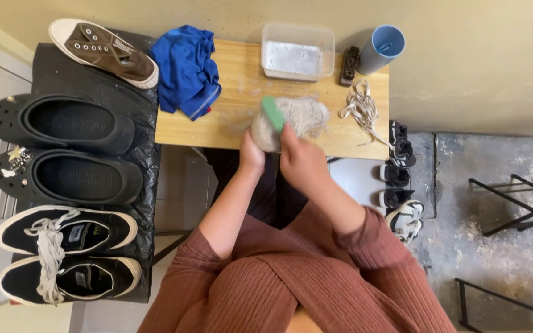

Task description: The person scrubs the sole and sides of a brown canvas sneaker using a green brush and soapy water. They repeatedly dip the brush into a container of soapy water and continue scrubbing different areas of the shoe.

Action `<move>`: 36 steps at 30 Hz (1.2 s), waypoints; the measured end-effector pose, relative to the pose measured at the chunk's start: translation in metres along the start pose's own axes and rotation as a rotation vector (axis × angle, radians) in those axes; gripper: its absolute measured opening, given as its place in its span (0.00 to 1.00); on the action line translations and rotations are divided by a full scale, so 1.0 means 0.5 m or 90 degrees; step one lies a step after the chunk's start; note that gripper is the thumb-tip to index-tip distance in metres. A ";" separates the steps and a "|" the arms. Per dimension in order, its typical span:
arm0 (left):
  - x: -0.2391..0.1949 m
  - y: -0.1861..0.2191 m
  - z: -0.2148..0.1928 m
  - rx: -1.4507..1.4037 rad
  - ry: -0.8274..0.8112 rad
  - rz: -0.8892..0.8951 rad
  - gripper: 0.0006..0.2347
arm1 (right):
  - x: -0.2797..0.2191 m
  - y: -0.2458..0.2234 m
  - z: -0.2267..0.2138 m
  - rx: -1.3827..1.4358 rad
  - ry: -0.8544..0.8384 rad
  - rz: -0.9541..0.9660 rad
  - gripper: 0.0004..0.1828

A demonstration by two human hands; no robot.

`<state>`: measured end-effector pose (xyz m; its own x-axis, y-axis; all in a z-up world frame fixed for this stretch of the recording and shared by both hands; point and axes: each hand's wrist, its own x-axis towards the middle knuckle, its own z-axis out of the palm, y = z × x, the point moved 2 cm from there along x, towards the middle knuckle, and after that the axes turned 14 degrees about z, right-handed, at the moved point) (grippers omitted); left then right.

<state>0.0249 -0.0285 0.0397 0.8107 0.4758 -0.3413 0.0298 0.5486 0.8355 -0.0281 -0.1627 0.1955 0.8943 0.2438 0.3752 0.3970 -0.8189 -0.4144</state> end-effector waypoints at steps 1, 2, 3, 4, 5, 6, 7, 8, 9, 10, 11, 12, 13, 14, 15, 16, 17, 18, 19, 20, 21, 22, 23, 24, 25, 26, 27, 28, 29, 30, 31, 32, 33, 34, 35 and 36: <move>0.022 -0.038 -0.006 0.022 -0.023 0.017 0.14 | 0.027 0.009 -0.004 0.060 -0.025 0.042 0.17; -0.002 -0.025 -0.002 0.021 -0.022 0.012 0.14 | -0.008 0.005 -0.008 0.058 -0.028 0.044 0.17; -0.009 0.003 0.003 -0.006 0.008 -0.004 0.16 | -0.028 -0.005 -0.006 0.038 -0.030 0.014 0.18; -0.017 0.032 0.009 -0.034 0.036 -0.020 0.17 | -0.047 -0.016 -0.006 0.018 -0.031 -0.015 0.20; 0.011 -0.001 -0.009 -0.036 0.033 -0.009 0.17 | -0.058 -0.016 0.001 0.021 -0.021 -0.022 0.20; 0.041 -0.035 -0.026 -0.035 0.026 -0.024 0.18 | -0.068 -0.014 0.009 -0.014 -0.012 -0.018 0.21; 0.053 -0.084 -0.050 -0.032 0.023 -0.050 0.18 | -0.096 -0.010 0.013 -0.052 -0.013 -0.007 0.21; 0.047 -0.071 -0.040 -0.032 0.023 -0.049 0.18 | -0.045 -0.007 0.001 -0.052 -0.013 -0.008 0.21; 0.030 -0.064 -0.034 0.042 -0.048 0.030 0.17 | -0.008 0.000 -0.011 -0.005 -0.053 0.060 0.19; 0.012 -0.056 -0.027 0.115 -0.120 0.108 0.17 | 0.028 0.008 -0.021 0.042 -0.092 0.128 0.18; 0.016 -0.056 -0.016 0.115 -0.121 0.104 0.17 | 0.023 0.003 -0.026 0.040 -0.094 0.131 0.18; 0.019 -0.055 -0.010 0.044 -0.046 0.062 0.16 | 0.017 -0.003 -0.029 0.042 -0.146 0.176 0.20; 0.038 -0.042 0.000 -0.027 0.030 0.031 0.14 | 0.025 -0.012 -0.028 0.049 -0.192 0.213 0.23; 0.027 -0.034 -0.010 -0.028 0.029 0.036 0.14 | -0.022 -0.017 -0.028 0.051 -0.189 0.208 0.23; 0.027 -0.021 -0.017 -0.030 0.052 0.034 0.15 | -0.059 -0.025 -0.026 0.046 -0.190 0.153 0.23; 0.027 -0.008 -0.023 -0.032 0.074 0.032 0.16 | -0.097 -0.032 -0.022 0.041 -0.191 0.099 0.24; 0.005 0.013 -0.008 -0.034 0.071 0.036 0.16 | -0.068 -0.023 -0.021 0.040 -0.186 0.096 0.24; -0.016 0.032 0.009 0.019 0.008 0.073 0.16 | -0.040 -0.010 -0.019 0.026 -0.170 0.115 0.22; -0.056 0.040 0.013 0.079 -0.051 0.099 0.15 | -0.033 0.002 -0.020 0.013 -0.164 0.145 0.21; -0.049 0.028 0.011 0.083 -0.052 0.090 0.15 | -0.009 0.005 -0.015 0.013 -0.169 0.153 0.21; -0.041 0.019 0.012 0.153 -0.104 0.160 0.16 | 0.018 0.009 -0.012 0.029 -0.138 0.163 0.16; -0.034 0.011 0.013 0.222 -0.157 0.229 0.16 | 0.045 0.013 -0.009 0.045 -0.108 0.173 0.12; -0.016 0.007 0.007 0.222 -0.155 0.234 0.16 | 0.012 0.000 -0.024 0.047 -0.106 0.169 0.12; 0.003 0.001 -0.003 0.122 -0.088 0.159 0.15 | -0.021 -0.016 -0.040 0.059 -0.116 0.140 0.14; 0.024 -0.003 -0.014 0.022 -0.023 0.084 0.14 | -0.052 -0.033 -0.053 0.072 -0.123 0.110 0.15; 0.011 0.004 -0.021 0.021 -0.024 0.091 0.14 | -0.071 -0.032 -0.042 0.075 -0.119 0.106 0.15; 0.001 0.006 -0.015 0.037 -0.049 0.090 0.14 | -0.084 -0.021 -0.033 0.050 -0.134 0.123 0.17; -0.008 0.005 -0.008 0.052 -0.074 0.089 0.13 | -0.098 -0.008 -0.023 0.025 -0.149 0.140 0.18; 0.001 -0.006 -0.011 0.055 -0.074 0.083 0.13 | -0.047 -0.007 -0.033 0.025 -0.153 0.145 0.18; 0.010 -0.016 -0.010 0.131 -0.150 0.138 0.15 | 0.003 -0.003 -0.041 0.025 -0.131 0.149 0.16; 0.002 -0.041 -0.017 0.208 -0.228 0.181 0.16 | 0.037 0.003 -0.050 0.022 -0.116 0.161 0.14; -0.034 -0.027 -0.011 0.211 -0.228 0.163 0.16 | 0.020 0.008 -0.045 0.019 -0.127 0.174 0.14; -0.045 0.005 0.006 0.173 -0.195 0.166 0.16 | 0.030 0.011 -0.038 0.016 -0.120 0.164 0.14; -0.057 0.041 0.023 0.136 -0.162 0.169 0.15 | 0.040 0.011 -0.032 0.014 -0.113 0.153 0.13; -0.055 0.049 0.016 0.136 -0.159 0.174 0.15 | -0.013 0.010 -0.029 0.016 -0.113 0.148 0.13; -0.053 0.055 0.006 0.078 -0.115 0.125 0.14 | -0.065 0.009 -0.025 0.020 -0.135 0.137 0.16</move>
<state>0.0059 -0.0281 0.0732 0.8989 0.4277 -0.0951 -0.0761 0.3661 0.9275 -0.0580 -0.1807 0.1916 0.9804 0.1723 0.0954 0.1969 -0.8481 -0.4920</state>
